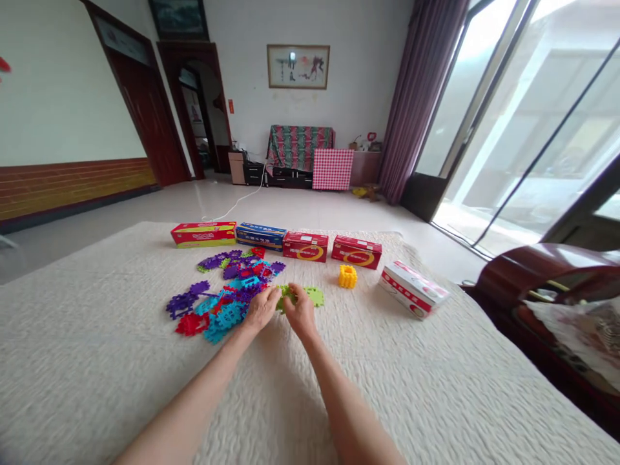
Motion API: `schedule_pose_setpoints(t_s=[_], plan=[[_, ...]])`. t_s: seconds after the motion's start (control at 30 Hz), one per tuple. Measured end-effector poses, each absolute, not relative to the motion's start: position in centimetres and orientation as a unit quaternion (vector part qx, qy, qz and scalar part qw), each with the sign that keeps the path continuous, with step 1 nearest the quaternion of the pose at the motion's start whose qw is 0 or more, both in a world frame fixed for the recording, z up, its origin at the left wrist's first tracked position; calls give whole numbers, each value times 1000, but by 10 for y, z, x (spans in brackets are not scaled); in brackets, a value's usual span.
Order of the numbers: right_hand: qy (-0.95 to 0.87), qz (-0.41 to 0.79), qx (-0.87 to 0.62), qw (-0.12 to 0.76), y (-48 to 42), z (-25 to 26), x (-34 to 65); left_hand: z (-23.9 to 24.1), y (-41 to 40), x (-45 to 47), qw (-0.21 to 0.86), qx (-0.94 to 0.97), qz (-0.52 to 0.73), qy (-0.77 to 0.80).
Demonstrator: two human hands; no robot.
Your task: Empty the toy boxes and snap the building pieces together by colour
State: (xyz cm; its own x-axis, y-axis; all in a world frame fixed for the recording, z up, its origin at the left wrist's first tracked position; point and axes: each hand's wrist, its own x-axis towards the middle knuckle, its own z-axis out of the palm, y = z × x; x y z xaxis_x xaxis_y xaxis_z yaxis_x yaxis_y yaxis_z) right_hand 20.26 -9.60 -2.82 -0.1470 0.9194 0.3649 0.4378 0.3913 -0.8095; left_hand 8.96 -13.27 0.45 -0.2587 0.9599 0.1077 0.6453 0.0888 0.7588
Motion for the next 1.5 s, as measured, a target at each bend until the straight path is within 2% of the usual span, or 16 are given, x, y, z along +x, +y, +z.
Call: schedule_pose_setpoints(t_s=[0.27, 0.4, 0.57, 0.83, 1.03, 1.27, 1.5], plan=[[-691, 197, -499, 483, -59, -6, 242, 10, -80, 130, 148, 578, 336, 729], [-717, 110, -463, 509, -62, -20, 238, 3, -77, 115, 92, 588, 343, 727], [-774, 93, -373, 503, -77, -27, 209, -4, -84, 61, 44, 596, 339, 727], [-852, 127, -293, 414, -46, -4, 119, -2, -87, -92, -12, 526, 288, 800], [-925, 60, -295, 232, -14, 11, 27, -18, -74, -170, -8, 465, 214, 859], [-930, 8, -347, 121, 15, -2, -46, -27, -50, -199, 14, 435, 166, 885], [-917, -13, -390, 77, 17, -12, -66, -18, -55, -192, 21, 459, 140, 877]])
